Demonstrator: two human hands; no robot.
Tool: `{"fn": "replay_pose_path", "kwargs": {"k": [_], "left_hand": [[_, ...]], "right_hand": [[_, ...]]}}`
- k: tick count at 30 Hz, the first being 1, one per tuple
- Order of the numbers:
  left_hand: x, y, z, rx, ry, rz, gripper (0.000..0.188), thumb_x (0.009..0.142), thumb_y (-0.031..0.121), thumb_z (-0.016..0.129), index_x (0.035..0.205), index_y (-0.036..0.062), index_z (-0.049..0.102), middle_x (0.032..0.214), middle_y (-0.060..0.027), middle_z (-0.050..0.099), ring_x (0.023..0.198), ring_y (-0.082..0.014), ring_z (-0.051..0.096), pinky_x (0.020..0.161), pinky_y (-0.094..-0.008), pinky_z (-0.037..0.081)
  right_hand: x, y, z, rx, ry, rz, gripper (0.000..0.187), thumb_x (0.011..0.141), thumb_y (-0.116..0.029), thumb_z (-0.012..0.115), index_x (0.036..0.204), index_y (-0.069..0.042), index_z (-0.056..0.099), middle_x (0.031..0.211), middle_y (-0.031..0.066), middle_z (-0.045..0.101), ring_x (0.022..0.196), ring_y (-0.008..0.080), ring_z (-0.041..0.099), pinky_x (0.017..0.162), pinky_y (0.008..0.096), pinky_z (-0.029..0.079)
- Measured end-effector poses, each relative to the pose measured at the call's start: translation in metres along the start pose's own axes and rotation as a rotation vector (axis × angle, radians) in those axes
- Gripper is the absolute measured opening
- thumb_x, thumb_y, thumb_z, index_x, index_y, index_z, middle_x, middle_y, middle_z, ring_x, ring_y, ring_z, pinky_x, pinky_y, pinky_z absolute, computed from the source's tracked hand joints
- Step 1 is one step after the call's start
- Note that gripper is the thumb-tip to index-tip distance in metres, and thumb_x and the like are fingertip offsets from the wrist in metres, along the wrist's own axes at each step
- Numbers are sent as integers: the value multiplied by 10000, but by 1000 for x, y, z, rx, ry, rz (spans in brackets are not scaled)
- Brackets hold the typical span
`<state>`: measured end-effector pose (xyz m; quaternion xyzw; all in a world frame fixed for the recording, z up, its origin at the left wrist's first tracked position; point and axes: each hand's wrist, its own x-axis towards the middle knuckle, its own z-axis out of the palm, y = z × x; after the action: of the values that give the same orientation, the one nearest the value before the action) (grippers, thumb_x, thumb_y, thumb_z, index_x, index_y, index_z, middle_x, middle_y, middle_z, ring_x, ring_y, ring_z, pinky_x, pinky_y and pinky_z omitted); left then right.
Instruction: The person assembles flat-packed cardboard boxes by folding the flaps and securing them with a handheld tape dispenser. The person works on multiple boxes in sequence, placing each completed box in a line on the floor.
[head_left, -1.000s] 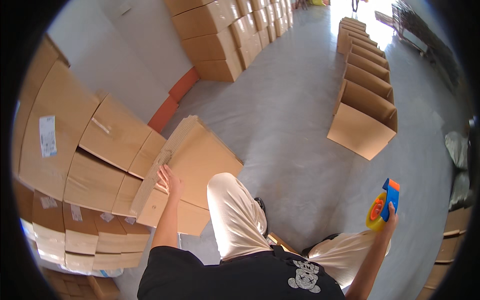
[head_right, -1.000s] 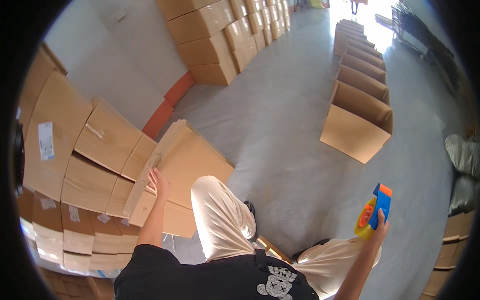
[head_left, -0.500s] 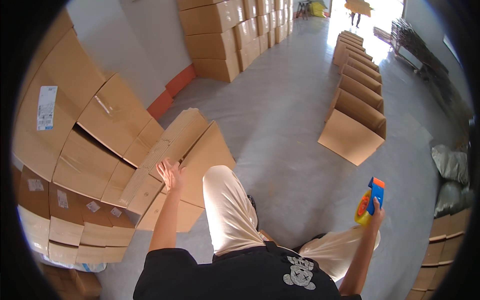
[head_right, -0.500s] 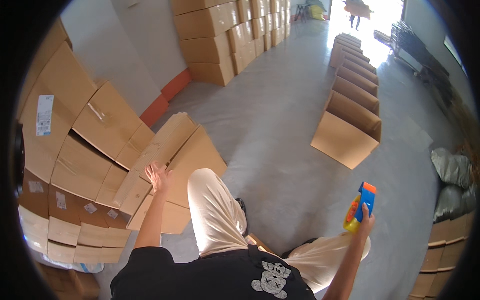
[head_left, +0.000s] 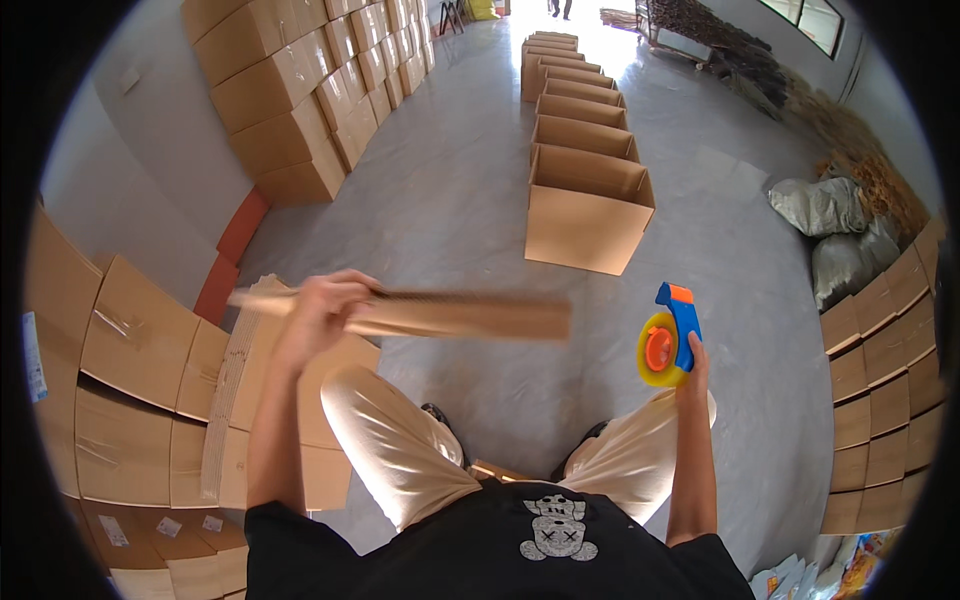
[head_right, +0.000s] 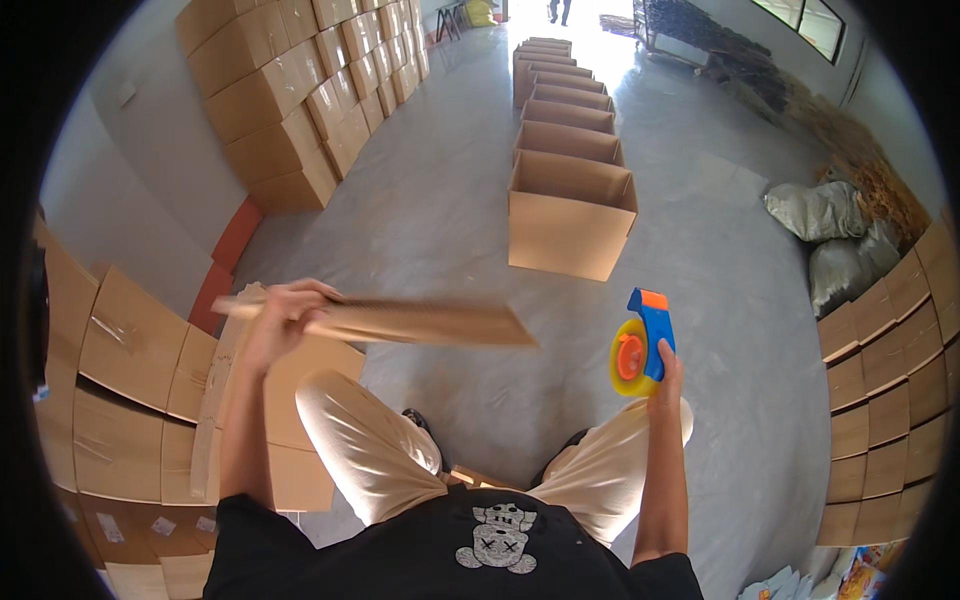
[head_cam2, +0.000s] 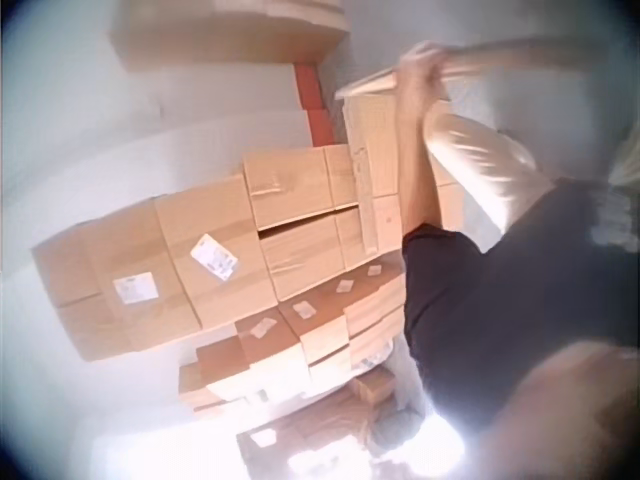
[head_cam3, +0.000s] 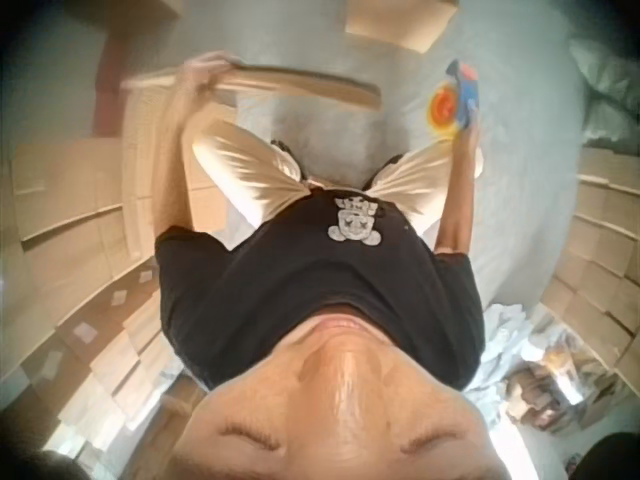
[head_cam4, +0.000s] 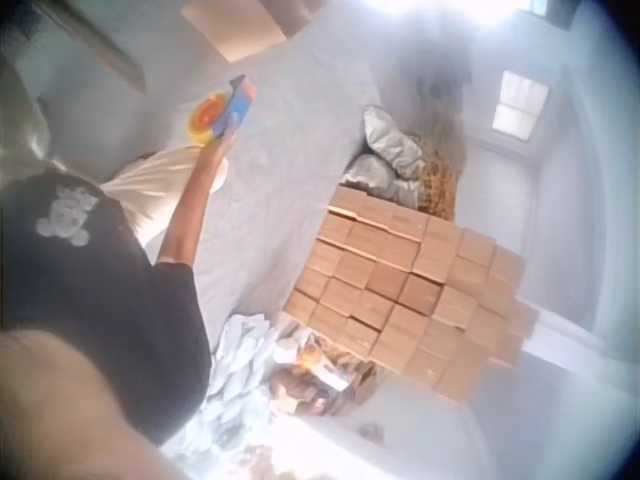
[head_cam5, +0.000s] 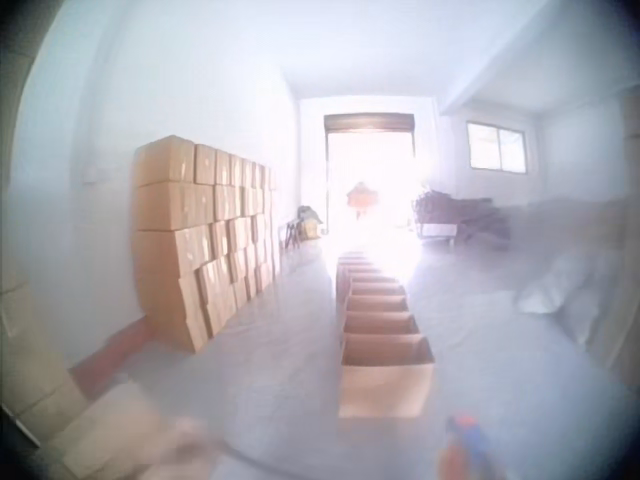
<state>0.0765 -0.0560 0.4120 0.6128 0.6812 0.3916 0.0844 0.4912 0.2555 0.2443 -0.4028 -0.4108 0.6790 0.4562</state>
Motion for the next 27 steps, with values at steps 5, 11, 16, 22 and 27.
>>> {"fn": "replay_pose_path", "kwargs": {"k": [5,11,16,22,27], "left_hand": [[31,-26,115,252,-441,358,10,727,56,656,735,58,650,977,-49,643,1004,-220,564,869,-379,422],[7,-36,204,102,-323,143,231,872,284,579,796,108,706,1335,-85,450,1310,-313,290,1089,-555,104],[-24,-22,204,168,-151,-75,177,784,233,624,892,110,692,1490,-152,223,1390,-405,74,1069,-622,29],[-30,-53,203,207,429,-467,827,633,113,591,1391,40,269,1473,-302,122,1390,-438,0,1076,-597,35],[-10,-133,163,-378,423,-855,705,640,15,507,1324,6,338,1221,-282,517,1149,-392,504,939,-344,419]], "right_hand": [[-41,-3,28,-335,-25,-33,508,764,-386,731,1039,18,594,882,86,639,768,157,623,714,289,507],[-87,15,92,-1058,-496,-121,649,621,-495,805,954,31,618,794,132,659,713,229,651,683,339,515],[-99,19,110,-1289,-674,-103,797,511,-620,802,934,29,615,810,196,659,776,312,656,711,387,505],[-99,32,101,-1263,-552,-67,701,573,-543,781,891,52,592,786,207,648,754,324,650,686,396,502],[-121,26,109,-1345,-401,-334,608,599,-471,762,847,49,569,729,200,627,710,349,632,647,409,495]]}}
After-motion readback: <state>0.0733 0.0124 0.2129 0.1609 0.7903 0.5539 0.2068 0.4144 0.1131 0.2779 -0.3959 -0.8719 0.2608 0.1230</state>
